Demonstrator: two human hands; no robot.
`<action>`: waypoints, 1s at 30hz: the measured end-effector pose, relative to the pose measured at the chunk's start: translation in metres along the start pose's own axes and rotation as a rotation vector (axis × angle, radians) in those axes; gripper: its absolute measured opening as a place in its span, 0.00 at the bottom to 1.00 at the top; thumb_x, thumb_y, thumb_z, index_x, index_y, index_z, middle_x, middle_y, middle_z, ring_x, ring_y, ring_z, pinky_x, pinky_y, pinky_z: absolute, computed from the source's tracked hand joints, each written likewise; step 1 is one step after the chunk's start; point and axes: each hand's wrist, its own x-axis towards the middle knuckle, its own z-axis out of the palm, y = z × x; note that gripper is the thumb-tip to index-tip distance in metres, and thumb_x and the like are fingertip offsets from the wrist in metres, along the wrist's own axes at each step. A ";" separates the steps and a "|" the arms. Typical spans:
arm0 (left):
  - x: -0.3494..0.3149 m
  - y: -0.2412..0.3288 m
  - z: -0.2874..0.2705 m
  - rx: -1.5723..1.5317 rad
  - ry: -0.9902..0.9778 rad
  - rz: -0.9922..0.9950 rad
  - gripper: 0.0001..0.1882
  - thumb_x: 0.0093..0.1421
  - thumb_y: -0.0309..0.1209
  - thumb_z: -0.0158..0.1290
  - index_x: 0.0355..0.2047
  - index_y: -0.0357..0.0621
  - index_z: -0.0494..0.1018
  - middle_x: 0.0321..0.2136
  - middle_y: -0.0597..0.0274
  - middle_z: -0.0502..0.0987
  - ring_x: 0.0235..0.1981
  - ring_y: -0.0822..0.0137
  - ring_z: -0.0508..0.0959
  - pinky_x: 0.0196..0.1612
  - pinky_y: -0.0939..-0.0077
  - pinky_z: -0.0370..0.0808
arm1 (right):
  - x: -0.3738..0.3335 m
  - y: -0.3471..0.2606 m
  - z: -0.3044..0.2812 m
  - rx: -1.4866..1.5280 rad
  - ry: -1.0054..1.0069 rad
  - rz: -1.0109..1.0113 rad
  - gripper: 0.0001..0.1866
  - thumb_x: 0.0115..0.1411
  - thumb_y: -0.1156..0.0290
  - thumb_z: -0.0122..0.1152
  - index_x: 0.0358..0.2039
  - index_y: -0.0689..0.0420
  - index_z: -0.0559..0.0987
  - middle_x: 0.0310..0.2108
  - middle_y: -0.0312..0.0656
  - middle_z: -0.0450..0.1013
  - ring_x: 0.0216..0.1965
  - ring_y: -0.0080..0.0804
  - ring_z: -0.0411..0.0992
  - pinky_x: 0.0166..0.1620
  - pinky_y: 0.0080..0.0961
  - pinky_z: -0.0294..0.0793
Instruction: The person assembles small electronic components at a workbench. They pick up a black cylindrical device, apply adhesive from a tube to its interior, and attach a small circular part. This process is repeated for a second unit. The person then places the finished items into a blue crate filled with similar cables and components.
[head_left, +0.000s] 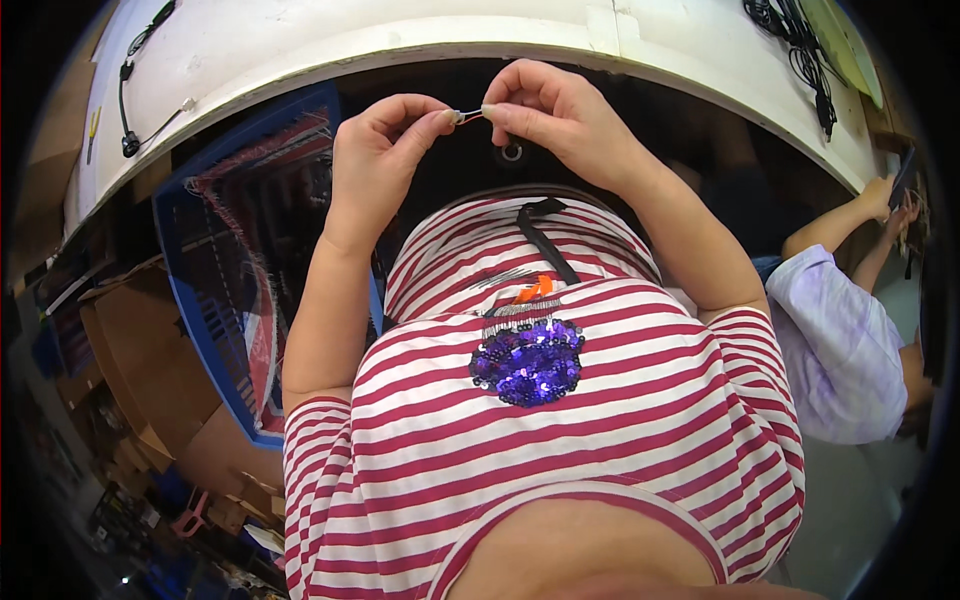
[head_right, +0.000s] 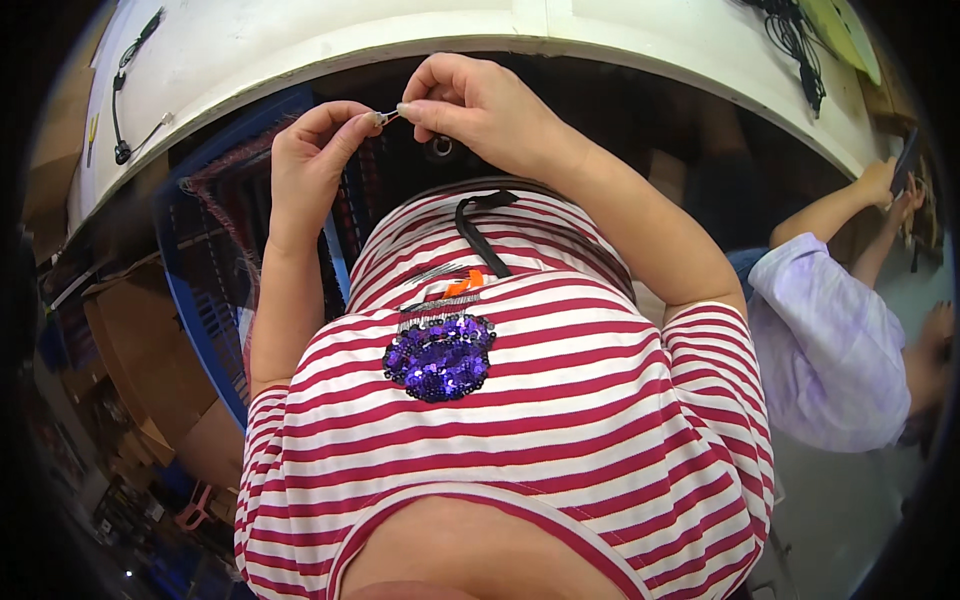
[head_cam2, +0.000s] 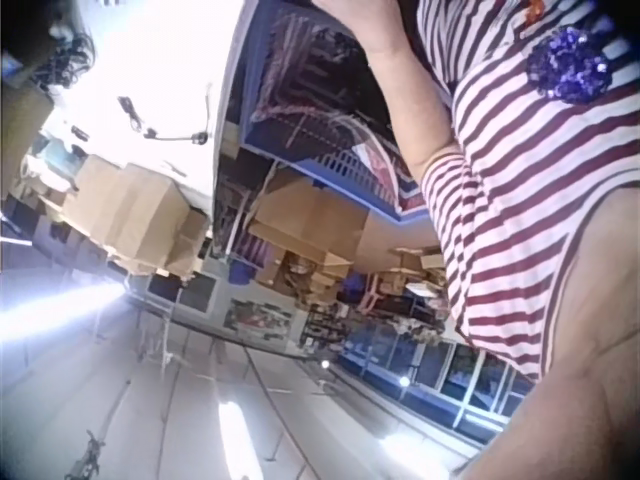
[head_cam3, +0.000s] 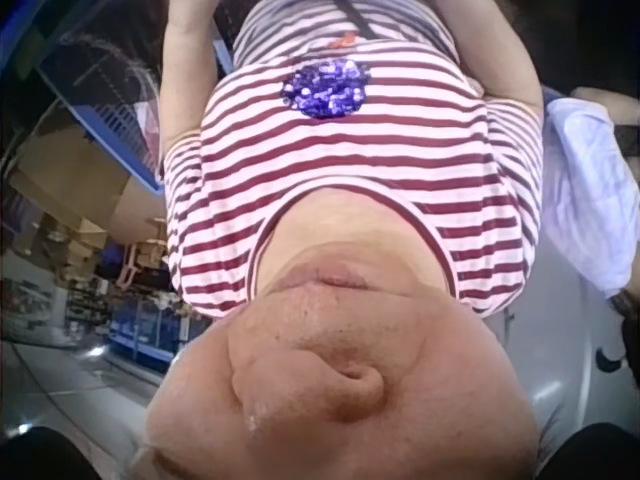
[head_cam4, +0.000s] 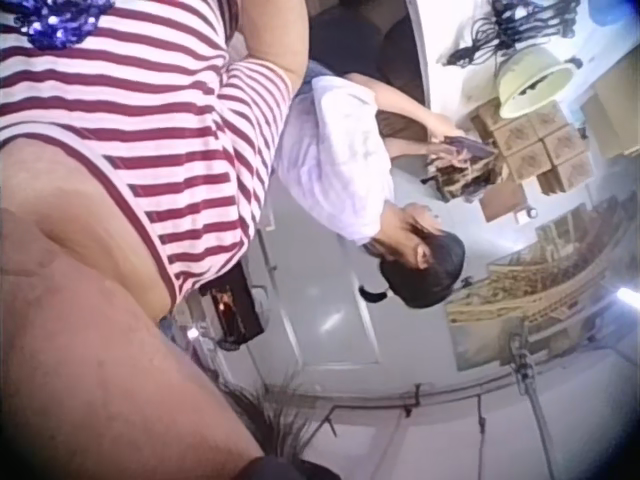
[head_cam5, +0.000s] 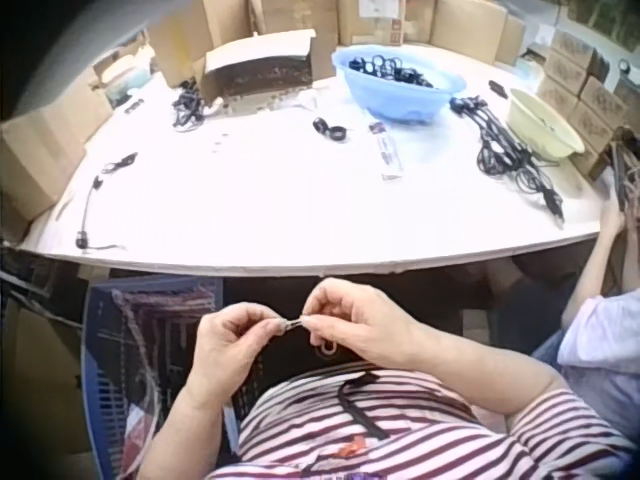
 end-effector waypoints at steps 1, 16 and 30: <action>0.001 0.001 0.002 -0.049 -0.036 -0.032 0.06 0.55 0.25 0.53 0.32 0.34 0.74 0.27 0.63 0.76 0.31 0.76 0.74 0.37 0.85 0.70 | -0.001 0.000 -0.002 -0.011 0.002 0.004 0.08 0.59 0.69 0.51 0.34 0.61 0.71 0.26 0.34 0.69 0.29 0.17 0.67 0.36 0.15 0.67; 0.008 0.002 0.020 -0.347 -0.262 -0.199 0.10 0.52 0.31 0.56 0.31 0.36 0.75 0.25 0.62 0.76 0.28 0.76 0.73 0.32 0.86 0.67 | -0.018 0.005 -0.024 -0.082 0.016 0.034 0.09 0.55 0.65 0.56 0.26 0.59 0.75 0.20 0.33 0.70 0.23 0.16 0.67 0.30 0.12 0.64; 0.006 -0.011 0.046 -0.874 -0.115 -0.248 0.08 0.57 0.29 0.52 0.35 0.38 0.73 0.28 0.62 0.76 0.27 0.76 0.72 0.33 0.82 0.68 | -0.025 0.032 -0.001 0.052 0.226 -0.229 0.11 0.58 0.71 0.51 0.41 0.62 0.70 0.31 0.39 0.72 0.31 0.21 0.71 0.36 0.18 0.71</action>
